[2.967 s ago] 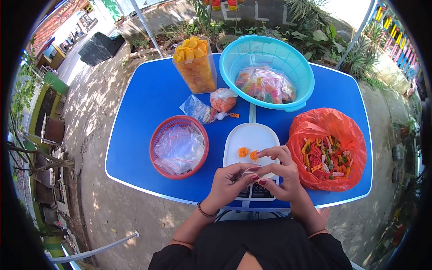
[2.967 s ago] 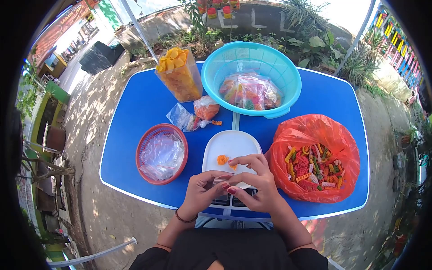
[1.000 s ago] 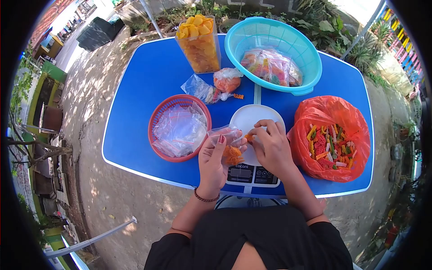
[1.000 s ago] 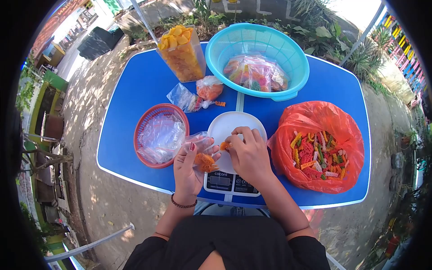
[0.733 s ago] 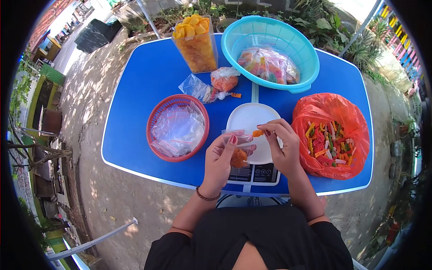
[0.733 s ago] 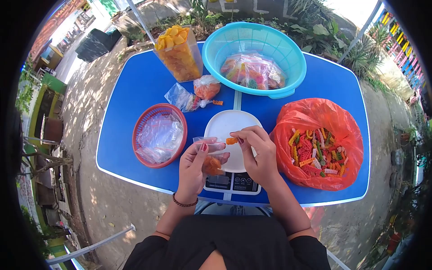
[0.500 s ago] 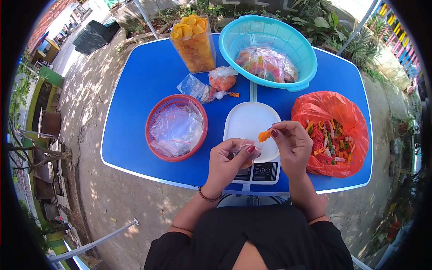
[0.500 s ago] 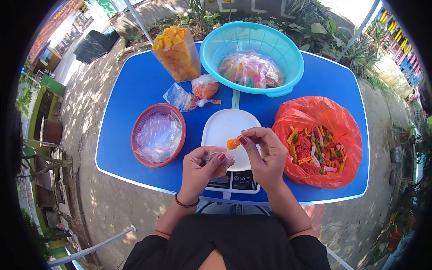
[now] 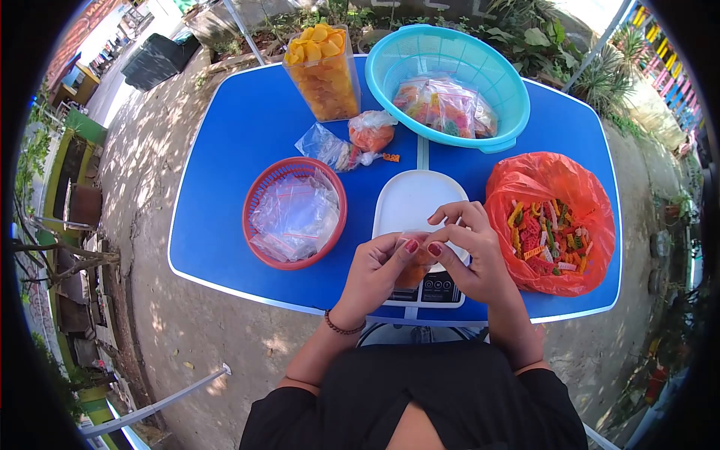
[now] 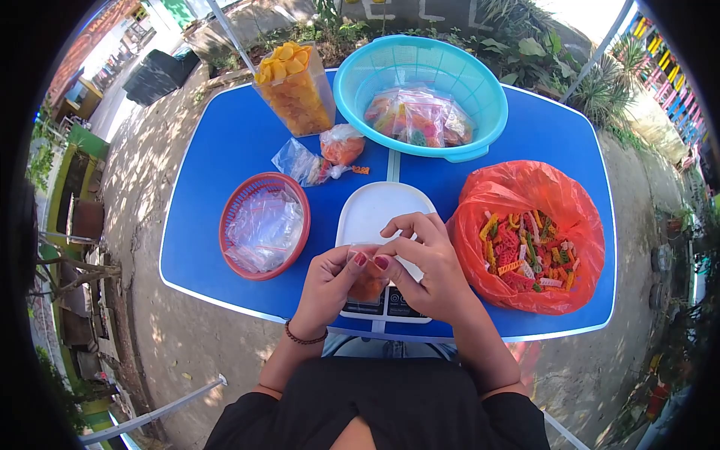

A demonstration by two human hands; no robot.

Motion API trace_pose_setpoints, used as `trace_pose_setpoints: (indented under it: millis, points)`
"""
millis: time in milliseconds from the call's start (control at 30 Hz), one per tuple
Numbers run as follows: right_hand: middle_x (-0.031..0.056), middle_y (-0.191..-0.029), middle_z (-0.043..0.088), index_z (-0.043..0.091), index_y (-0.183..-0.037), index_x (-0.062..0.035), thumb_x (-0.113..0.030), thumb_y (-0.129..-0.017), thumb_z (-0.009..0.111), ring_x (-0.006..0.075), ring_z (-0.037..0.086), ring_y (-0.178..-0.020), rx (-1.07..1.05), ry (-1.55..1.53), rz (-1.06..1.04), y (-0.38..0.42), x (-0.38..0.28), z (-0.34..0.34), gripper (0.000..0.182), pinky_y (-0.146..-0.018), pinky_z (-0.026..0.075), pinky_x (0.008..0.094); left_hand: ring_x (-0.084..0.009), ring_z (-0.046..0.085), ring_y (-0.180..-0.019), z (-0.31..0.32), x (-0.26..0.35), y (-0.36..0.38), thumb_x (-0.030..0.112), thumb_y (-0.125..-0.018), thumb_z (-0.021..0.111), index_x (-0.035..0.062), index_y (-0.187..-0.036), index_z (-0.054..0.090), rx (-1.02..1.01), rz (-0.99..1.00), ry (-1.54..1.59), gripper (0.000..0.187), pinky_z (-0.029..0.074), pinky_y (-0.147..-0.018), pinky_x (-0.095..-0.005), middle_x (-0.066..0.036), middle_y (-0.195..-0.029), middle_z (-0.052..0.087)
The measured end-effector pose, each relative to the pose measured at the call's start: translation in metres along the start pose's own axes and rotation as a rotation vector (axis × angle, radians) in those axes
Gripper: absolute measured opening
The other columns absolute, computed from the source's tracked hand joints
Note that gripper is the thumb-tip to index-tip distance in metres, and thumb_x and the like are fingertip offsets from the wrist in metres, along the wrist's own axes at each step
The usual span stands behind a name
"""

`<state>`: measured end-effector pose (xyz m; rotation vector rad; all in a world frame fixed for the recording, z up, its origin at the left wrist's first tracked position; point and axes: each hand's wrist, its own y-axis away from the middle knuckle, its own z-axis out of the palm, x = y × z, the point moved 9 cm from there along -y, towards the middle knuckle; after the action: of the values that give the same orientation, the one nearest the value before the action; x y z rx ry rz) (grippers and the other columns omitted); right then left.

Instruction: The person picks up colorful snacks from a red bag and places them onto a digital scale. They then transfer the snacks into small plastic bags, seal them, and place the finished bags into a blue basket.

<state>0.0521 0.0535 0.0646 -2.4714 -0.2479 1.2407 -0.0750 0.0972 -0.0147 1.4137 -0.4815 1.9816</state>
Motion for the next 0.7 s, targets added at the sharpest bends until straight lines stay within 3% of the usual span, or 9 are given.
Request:
trace_pose_setpoints:
  millis: [133, 233, 333, 433, 533, 633, 700]
  points:
    - [0.0103, -0.121, 0.063, 0.073, -0.088, -0.0073, -0.014, -0.082, 0.076, 0.0258, 0.051, -0.101, -0.052, -0.020, -0.011, 0.002, 0.001, 0.008, 0.009, -0.081, 0.043, 0.0370, -0.0072, 0.065, -0.095, -0.004, -0.005, -0.001, 0.030, -0.108, 0.056, -0.0044, -0.126, 0.068, 0.005, -0.034, -0.027, 0.041, 0.053, -0.083, -0.0237, -0.008, -0.105, 0.074]
    - [0.0112, -0.120, 0.061, 0.075, -0.093, -0.0100, -0.015, -0.082, 0.078, 0.0274, 0.050, -0.105, 0.040, 0.005, -0.023, 0.002, -0.004, 0.001, 0.012, -0.085, 0.046, 0.0396, -0.0083, 0.066, -0.093, -0.003, -0.004, -0.002, 0.031, -0.108, 0.054, -0.0046, -0.126, 0.067, 0.007, -0.035, -0.024, 0.042, 0.054, -0.081, -0.0240, -0.009, -0.105, 0.074]
    - [0.0129, -0.122, 0.060, 0.074, -0.094, -0.0106, -0.013, -0.081, 0.078, 0.0268, 0.051, -0.103, -0.065, 0.032, -0.045, 0.003, -0.004, 0.009, 0.014, -0.085, 0.046, 0.0404, -0.0125, 0.071, -0.096, -0.003, -0.006, -0.002, 0.034, -0.109, 0.051, -0.0048, -0.126, 0.066, 0.002, -0.042, -0.055, 0.045, 0.057, -0.079, -0.0246, -0.013, -0.109, 0.075]
    - [0.0119, -0.114, 0.062, 0.071, -0.096, -0.0080, -0.009, -0.080, 0.077, 0.0236, 0.055, -0.093, 0.084, -0.153, -0.039, 0.005, 0.005, 0.004, 0.017, -0.078, 0.047, 0.0374, -0.0149, 0.071, -0.102, -0.005, -0.006, -0.004, 0.034, -0.110, 0.049, -0.0053, -0.128, 0.065, -0.008, -0.018, -0.053, 0.046, 0.059, -0.083, -0.0272, -0.015, -0.115, 0.073]
    - [0.0072, -0.099, 0.061, 0.066, -0.099, -0.0027, -0.007, -0.083, 0.073, 0.0126, 0.050, -0.078, 0.112, -0.151, 0.121, 0.011, 0.020, 0.001, 0.018, -0.069, 0.039, 0.0268, -0.0183, 0.071, -0.106, -0.004, -0.001, -0.006, 0.032, -0.109, 0.049, -0.0055, -0.130, 0.063, 0.021, 0.040, 0.033, 0.045, 0.060, -0.088, -0.0310, -0.017, -0.123, 0.070]
    - [0.0070, -0.085, 0.064, 0.066, -0.095, -0.0011, -0.006, -0.082, 0.074, 0.0161, 0.052, -0.072, 0.121, -0.246, 0.197, 0.016, 0.030, 0.003, 0.016, -0.065, 0.043, 0.0295, -0.0210, 0.070, -0.109, 0.002, 0.004, -0.005, 0.022, -0.106, 0.058, -0.0055, -0.132, 0.062, -0.015, 0.071, 0.081, 0.038, 0.060, -0.091, -0.0336, -0.017, -0.127, 0.068]
    - [0.0067, -0.083, 0.063, 0.065, -0.093, -0.0011, -0.005, -0.084, 0.072, 0.0143, 0.051, -0.071, 0.111, -0.287, 0.207, 0.017, 0.031, 0.002, 0.012, -0.065, 0.042, 0.0286, -0.0221, 0.069, -0.111, 0.014, 0.017, -0.002, 0.014, -0.102, 0.064, -0.0057, -0.133, 0.060, -0.024, 0.094, 0.011, 0.037, 0.060, -0.092, -0.0343, -0.016, -0.127, 0.067]
